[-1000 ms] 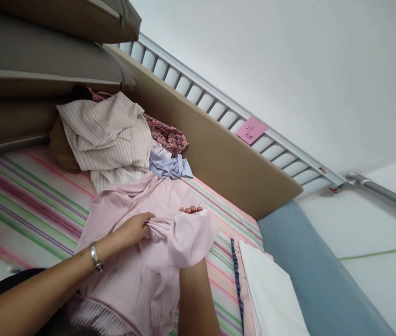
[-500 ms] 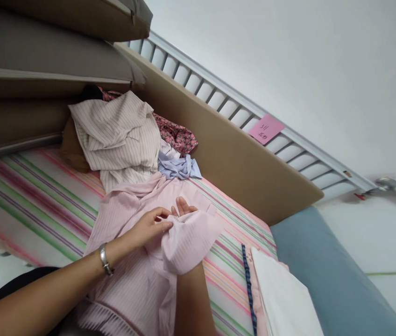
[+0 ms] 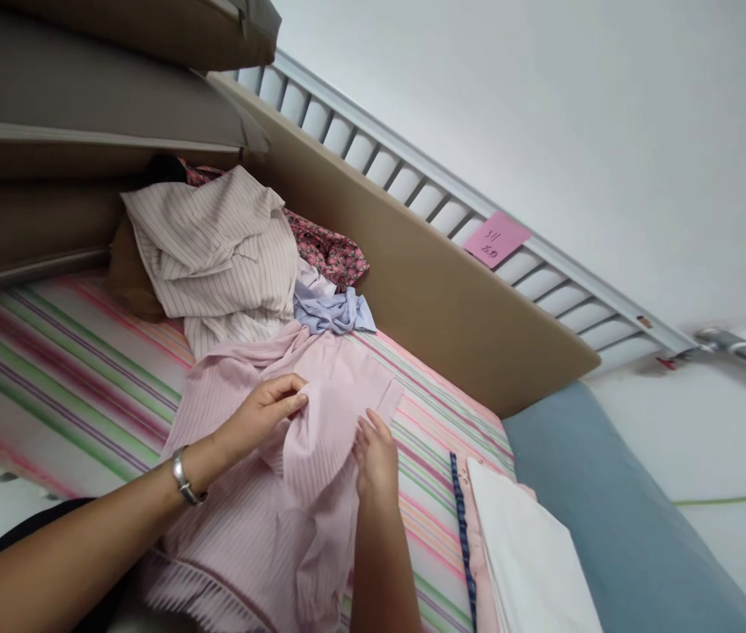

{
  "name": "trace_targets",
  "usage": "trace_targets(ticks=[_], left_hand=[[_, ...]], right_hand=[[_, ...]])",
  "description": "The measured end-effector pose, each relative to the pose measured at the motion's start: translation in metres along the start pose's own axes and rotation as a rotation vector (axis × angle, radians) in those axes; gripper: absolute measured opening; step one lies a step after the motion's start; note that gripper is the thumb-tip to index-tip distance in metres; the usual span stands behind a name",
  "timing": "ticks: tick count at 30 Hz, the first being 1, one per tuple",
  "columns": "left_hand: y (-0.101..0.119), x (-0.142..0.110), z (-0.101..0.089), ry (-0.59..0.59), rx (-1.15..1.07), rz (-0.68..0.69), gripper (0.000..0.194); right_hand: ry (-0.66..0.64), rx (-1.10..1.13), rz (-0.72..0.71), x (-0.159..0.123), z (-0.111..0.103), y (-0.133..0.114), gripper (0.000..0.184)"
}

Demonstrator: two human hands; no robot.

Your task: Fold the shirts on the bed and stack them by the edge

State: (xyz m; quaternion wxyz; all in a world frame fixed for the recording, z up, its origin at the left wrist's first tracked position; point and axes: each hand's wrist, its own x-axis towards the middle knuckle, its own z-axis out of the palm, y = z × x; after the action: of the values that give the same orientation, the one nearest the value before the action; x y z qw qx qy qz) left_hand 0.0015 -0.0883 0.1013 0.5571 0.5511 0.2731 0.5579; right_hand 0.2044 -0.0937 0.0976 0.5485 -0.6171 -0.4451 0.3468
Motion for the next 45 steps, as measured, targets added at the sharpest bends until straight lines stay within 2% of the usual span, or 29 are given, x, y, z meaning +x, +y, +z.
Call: trace_targets(ticks=[2,3,4,6,8,9,13,14,15,18,19,21,23,26,29,32,36,38,41,43,45], left_hand=[[-0.001,-0.001,0.001,0.006,0.074,-0.004,0.02],[0.0,-0.002,0.002,0.002,0.115,0.015,0.02],[0.0,-0.003,0.003,-0.006,0.148,0.042,0.019],[0.003,-0.004,0.004,-0.039,0.174,0.086,0.017],[0.007,-0.005,0.003,-0.065,0.173,0.097,0.016],[0.009,-0.006,0.002,-0.051,0.176,0.102,0.016],[0.015,-0.02,0.007,0.137,0.296,0.242,0.021],[0.014,-0.028,0.012,0.111,0.339,0.287,0.019],[0.012,-0.037,0.02,0.022,0.388,0.322,0.019],[-0.008,-0.064,0.05,-0.395,0.594,0.324,0.026],[-0.017,-0.071,0.059,-0.488,0.685,0.295,0.033],[-0.037,-0.081,0.071,-0.583,0.869,0.226,0.045],[-0.052,-0.085,0.075,-0.629,1.019,0.198,0.044],[-0.06,-0.087,0.074,-0.683,1.148,0.2,0.042],[-0.059,-0.09,0.076,-0.69,1.204,0.188,0.043],[-0.058,-0.091,0.081,-0.706,1.225,0.194,0.041],[-0.064,-0.09,0.085,-0.719,1.225,0.198,0.033],[-0.068,-0.089,0.087,-0.709,1.221,0.187,0.03],[-0.075,-0.086,0.091,-0.759,1.236,0.161,0.031],[-0.083,-0.084,0.094,-0.787,1.244,0.161,0.032],[-0.094,-0.084,0.098,-0.788,1.238,0.202,0.027]], right_hand=[[0.168,-0.013,0.051,-0.013,-0.006,-0.009,0.033],[0.189,-0.057,0.043,-0.021,-0.005,-0.016,0.036],[0.144,-0.114,0.021,-0.029,-0.002,-0.024,0.039],[-0.085,-0.263,-0.043,-0.044,0.012,-0.038,0.042],[-0.247,-0.413,-0.108,-0.054,0.026,-0.047,0.03],[-0.256,-0.478,-0.144,-0.055,0.031,-0.05,0.023],[-0.103,-0.592,-0.187,-0.034,0.028,-0.068,0.034],[-0.086,-0.592,-0.184,-0.024,0.025,-0.076,0.034],[-0.082,-0.585,-0.184,-0.015,0.022,-0.084,0.034],[-0.075,-0.561,-0.185,0.011,0.021,-0.112,0.032],[-0.068,-0.553,-0.18,0.017,0.024,-0.121,0.031],[-0.04,-0.519,-0.172,0.026,0.031,-0.138,0.03],[-0.029,-0.443,-0.168,0.035,0.037,-0.153,0.028],[-0.072,-0.287,-0.113,0.052,0.036,-0.168,0.022],[-0.148,-0.163,-0.007,0.075,0.025,-0.163,0.015],[-0.126,-0.061,0.038,0.094,0.012,-0.14,0.013],[-0.126,0.089,0.093,0.096,-0.001,-0.114,0.018],[-0.213,0.103,0.067,0.091,-0.007,-0.112,0.024],[-0.345,0.195,-0.021,0.096,-0.021,-0.107,0.031],[-0.306,0.287,-0.002,0.11,-0.032,-0.088,0.034],[-0.178,0.335,0.098,0.131,-0.039,-0.054,0.032]])
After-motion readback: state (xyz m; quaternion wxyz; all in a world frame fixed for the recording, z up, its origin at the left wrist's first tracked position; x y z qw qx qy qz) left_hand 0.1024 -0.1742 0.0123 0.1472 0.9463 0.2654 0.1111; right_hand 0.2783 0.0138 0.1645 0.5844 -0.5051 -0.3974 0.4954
